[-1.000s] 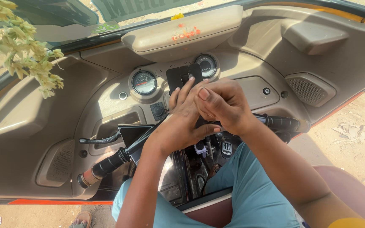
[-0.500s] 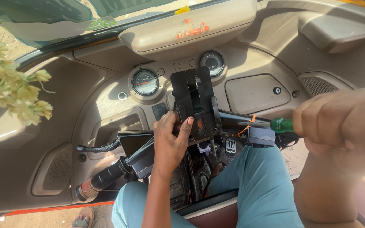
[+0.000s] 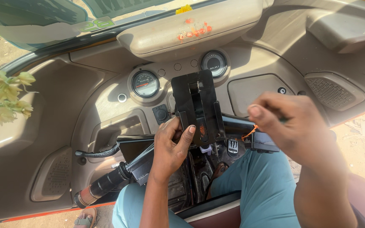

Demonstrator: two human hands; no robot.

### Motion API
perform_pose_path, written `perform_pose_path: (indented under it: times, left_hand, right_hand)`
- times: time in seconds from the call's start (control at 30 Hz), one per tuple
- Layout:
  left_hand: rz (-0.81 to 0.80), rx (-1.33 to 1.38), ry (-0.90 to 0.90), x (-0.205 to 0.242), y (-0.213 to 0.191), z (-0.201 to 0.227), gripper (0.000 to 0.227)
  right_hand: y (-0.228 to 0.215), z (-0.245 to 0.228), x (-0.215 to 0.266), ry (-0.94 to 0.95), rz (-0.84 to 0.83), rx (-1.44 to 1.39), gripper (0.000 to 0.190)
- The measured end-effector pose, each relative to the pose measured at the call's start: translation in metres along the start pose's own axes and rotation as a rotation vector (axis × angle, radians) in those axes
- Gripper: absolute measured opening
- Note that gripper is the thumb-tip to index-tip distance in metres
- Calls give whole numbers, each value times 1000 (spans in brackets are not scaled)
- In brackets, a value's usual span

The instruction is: The person assembles a black plastic phone mount on the dashboard of a vehicle using a screwdriver, fitting pieces together and tightening screws.

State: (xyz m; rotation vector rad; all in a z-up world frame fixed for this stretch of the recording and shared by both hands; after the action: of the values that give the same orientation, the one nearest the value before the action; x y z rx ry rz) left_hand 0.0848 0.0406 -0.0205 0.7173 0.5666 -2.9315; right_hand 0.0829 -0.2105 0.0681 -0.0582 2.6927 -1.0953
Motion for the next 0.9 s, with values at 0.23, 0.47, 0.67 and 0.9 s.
perform_pose_path:
  times: [0.23,0.47,0.67,0.9]
  left_hand:
    - [2,352,-258,-6,2,-12,37]
    - [79,209,-128,-4,2,-3,36]
    - [161,206,-103,1,5,0,28]
    - [138,215,-40,0,7,-1,27]
  right_hand:
    - [66,-8,-34,28,-219,117,41]
    - [99,21,-37,119,-324,-197,29]
    - [112,40,-42,55,-261,-215,25]
    - [128,56,-44,206,-319,-404,23]
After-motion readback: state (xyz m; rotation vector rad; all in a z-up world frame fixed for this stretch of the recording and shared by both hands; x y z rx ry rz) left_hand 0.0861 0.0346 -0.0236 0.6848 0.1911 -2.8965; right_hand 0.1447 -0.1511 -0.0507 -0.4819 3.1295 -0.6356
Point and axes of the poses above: each hand's wrist, its own x-axis away from the middle knuckle, its own y-axis out of the palm, z = x × y, the point moved 8 cm from there along -x, towards the middle knuckle, and after that the axes turned 6 degrees about x, right-handed, at the moved point
